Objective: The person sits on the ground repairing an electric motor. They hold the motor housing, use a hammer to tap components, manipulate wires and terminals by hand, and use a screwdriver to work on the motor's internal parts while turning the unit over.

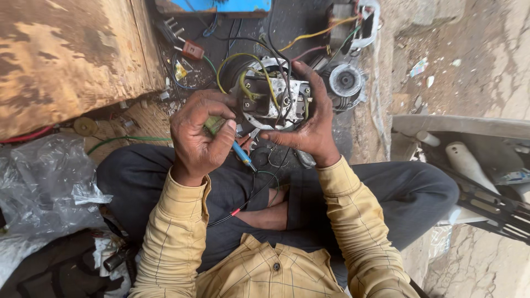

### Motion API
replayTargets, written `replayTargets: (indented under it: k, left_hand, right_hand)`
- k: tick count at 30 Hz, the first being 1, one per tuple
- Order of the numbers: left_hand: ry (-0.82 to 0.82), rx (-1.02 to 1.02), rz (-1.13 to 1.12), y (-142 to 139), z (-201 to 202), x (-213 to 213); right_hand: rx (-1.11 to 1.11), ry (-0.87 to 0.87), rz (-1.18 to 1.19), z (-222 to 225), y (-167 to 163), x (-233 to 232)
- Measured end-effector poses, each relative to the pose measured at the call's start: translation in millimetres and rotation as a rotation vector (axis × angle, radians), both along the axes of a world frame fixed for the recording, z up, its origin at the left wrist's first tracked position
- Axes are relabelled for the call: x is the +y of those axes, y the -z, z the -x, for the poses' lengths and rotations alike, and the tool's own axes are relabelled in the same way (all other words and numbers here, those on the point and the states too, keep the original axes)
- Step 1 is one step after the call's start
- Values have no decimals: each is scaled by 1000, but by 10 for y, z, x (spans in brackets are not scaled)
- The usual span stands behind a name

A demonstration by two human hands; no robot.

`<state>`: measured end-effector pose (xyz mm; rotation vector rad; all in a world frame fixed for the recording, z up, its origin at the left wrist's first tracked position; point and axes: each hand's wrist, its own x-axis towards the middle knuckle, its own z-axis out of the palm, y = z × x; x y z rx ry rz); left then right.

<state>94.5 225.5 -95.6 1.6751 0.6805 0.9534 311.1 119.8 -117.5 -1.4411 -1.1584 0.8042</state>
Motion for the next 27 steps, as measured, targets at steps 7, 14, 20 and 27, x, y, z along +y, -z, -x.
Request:
replayTargets:
  k: [7, 14, 20, 27]
  left_hand:
    - [-54, 110, -109, -51, 13, 23]
    - [-24, 195, -202, 32, 40, 37]
    - [-19, 225, -194, 59, 53, 7]
    - [3, 243, -299, 83, 45, -30]
  right_hand:
    - [7, -27, 13, -39, 153, 37]
    - [1, -22, 15, -40, 208, 36]
    - [-41, -24, 8, -34, 210, 27]
    - [-162, -35, -44, -60, 218, -14]
